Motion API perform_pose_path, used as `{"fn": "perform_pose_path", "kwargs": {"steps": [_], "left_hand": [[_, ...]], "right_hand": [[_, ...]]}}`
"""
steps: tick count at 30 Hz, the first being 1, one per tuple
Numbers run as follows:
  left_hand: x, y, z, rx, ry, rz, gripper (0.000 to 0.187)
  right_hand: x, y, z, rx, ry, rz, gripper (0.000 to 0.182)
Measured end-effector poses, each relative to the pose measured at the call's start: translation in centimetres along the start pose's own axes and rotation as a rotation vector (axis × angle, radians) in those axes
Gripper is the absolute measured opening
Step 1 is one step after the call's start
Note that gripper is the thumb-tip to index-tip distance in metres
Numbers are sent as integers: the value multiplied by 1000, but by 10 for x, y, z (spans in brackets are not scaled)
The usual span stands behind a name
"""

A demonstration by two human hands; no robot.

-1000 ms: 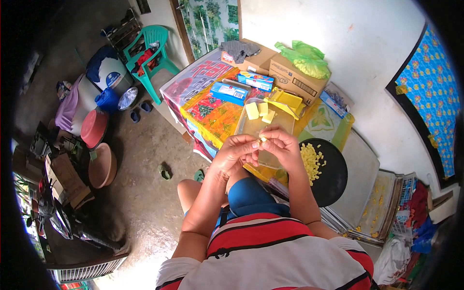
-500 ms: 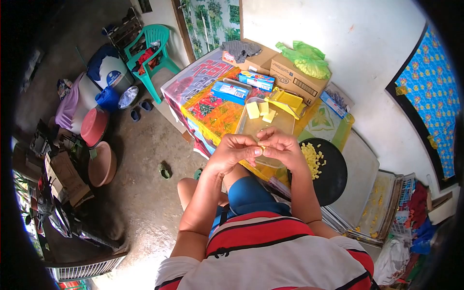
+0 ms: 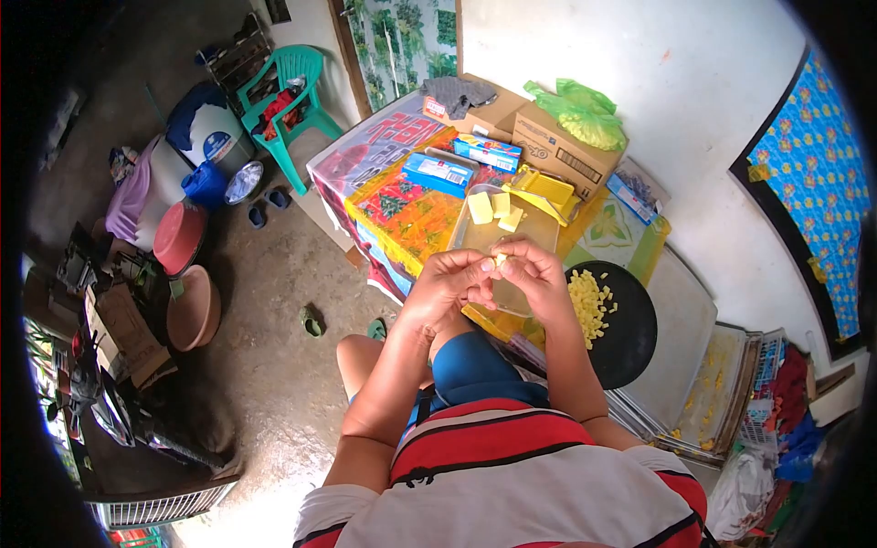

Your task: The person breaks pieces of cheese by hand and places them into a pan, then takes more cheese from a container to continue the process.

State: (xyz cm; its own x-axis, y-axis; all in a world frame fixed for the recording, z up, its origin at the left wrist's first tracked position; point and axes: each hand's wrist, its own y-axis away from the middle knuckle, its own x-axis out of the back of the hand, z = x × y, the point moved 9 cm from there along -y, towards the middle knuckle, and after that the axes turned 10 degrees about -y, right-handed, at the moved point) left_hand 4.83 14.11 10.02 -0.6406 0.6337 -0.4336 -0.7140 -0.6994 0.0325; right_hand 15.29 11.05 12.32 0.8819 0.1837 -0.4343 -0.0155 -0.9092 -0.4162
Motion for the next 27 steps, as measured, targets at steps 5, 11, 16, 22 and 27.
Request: {"fn": "perform_pose_path", "kwargs": {"steps": [5, 11, 16, 22, 27], "left_hand": [[0, -5, -5, 20, 50, 0, 15], [-3, -7, -5, 43, -7, -7, 14], [0, -10, -5, 10, -15, -9, 15], [5, -10, -8, 19, -37, 30, 16], [8, -12, -11, 62, 0, 43, 21]], "right_hand": [[7, 0, 1, 48, 13, 26, 18], [19, 3, 11, -14, -69, 58, 19], [20, 3, 17, -55, -117, 75, 19], [16, 1, 12, -12, -22, 80, 17], [23, 2, 13, 30, 74, 141, 18]]}}
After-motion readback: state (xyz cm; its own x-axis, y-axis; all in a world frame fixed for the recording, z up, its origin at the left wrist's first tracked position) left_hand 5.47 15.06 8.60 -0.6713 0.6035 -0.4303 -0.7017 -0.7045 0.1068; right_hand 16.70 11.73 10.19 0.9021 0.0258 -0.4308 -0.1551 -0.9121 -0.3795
